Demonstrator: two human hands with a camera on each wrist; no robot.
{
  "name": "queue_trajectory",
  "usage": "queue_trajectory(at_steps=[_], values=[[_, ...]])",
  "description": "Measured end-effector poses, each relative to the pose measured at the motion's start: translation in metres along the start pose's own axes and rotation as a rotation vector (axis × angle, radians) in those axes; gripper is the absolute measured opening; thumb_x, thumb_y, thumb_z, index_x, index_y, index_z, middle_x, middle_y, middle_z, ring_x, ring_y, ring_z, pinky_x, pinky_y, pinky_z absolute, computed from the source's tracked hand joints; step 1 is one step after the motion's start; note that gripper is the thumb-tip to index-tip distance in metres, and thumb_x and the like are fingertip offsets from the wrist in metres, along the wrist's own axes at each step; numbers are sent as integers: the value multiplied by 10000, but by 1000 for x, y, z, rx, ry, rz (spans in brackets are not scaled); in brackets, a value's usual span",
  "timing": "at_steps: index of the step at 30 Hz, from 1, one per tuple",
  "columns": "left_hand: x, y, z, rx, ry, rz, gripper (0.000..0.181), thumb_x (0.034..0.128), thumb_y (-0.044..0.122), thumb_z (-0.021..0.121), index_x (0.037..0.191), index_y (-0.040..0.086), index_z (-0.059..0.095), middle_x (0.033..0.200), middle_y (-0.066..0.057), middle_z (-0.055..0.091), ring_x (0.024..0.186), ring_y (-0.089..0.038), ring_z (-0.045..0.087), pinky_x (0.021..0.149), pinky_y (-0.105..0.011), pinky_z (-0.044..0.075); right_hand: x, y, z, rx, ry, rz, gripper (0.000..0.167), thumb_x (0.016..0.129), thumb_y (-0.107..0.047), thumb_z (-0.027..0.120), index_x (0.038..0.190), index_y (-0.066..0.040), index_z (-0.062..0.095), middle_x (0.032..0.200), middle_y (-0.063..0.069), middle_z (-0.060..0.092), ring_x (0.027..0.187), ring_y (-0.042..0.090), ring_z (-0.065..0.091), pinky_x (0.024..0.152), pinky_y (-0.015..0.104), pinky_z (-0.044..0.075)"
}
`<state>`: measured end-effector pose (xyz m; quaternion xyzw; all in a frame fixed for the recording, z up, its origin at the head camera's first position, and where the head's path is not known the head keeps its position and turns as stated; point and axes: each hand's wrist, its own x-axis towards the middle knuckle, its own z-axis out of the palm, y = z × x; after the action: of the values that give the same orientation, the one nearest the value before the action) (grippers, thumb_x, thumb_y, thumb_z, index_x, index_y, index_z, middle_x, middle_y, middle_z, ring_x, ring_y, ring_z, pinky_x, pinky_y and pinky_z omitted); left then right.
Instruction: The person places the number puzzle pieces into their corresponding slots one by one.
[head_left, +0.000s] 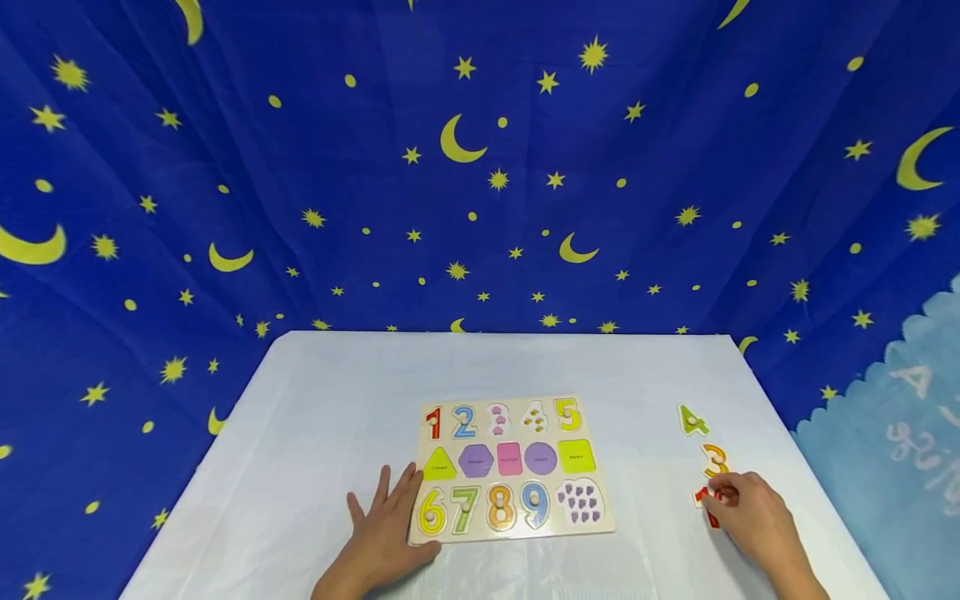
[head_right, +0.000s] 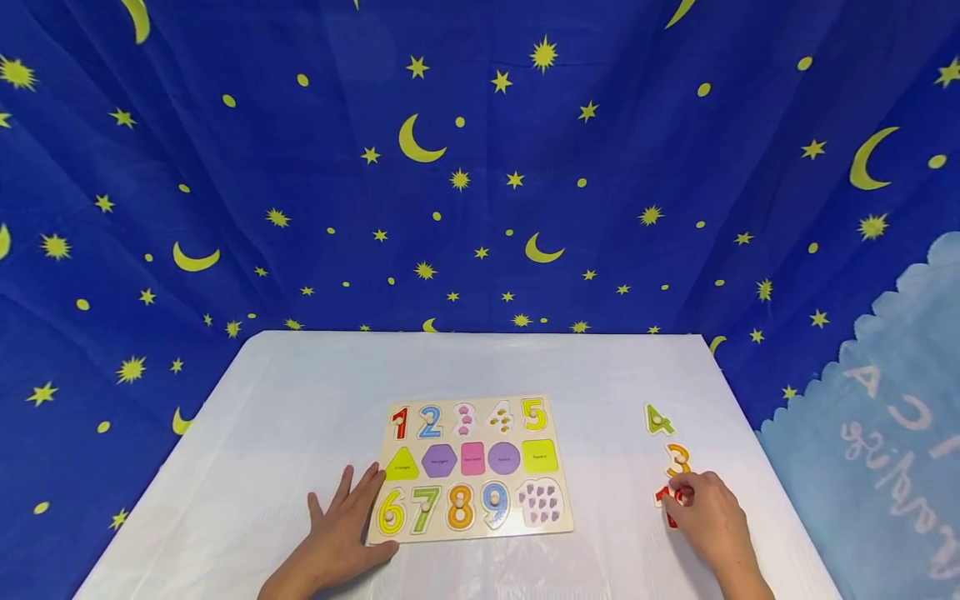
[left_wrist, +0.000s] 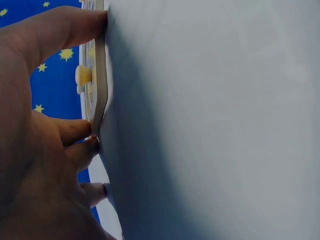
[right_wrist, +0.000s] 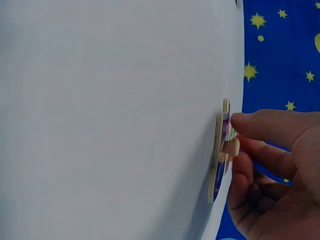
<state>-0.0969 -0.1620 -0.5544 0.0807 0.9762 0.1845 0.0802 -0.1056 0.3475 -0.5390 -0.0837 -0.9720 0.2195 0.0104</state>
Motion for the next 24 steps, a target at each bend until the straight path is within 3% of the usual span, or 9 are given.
queue_trajectory(at_steps=[7,14,24], values=[[-1,1,-1,8,2,10,1011,686,579,724,1506,138,328,1562,-11,268,1438,-376,69,926,-803,-17,-3,3,-5,40,-82,59,260,785,-244,751,890,-13,691,769,8,589,679,162,529,596,347,416],[-2,3,-4,5,-2,8,1008,684,573,726,1500,126,340,1558,-23,277,1436,-381,71,930,-800,-14,-3,2,-6,84,-167,135,270,802,-203,717,963,11,679,800,19,592,726,194,528,615,352,419],[-1,3,-5,-9,-23,1,1014,691,584,723,1507,133,325,1565,-21,260,1439,-378,48,930,-796,-37,-3,5,-4,93,-152,144,278,813,-177,711,999,26,678,807,21,596,741,203,531,633,371,422]])
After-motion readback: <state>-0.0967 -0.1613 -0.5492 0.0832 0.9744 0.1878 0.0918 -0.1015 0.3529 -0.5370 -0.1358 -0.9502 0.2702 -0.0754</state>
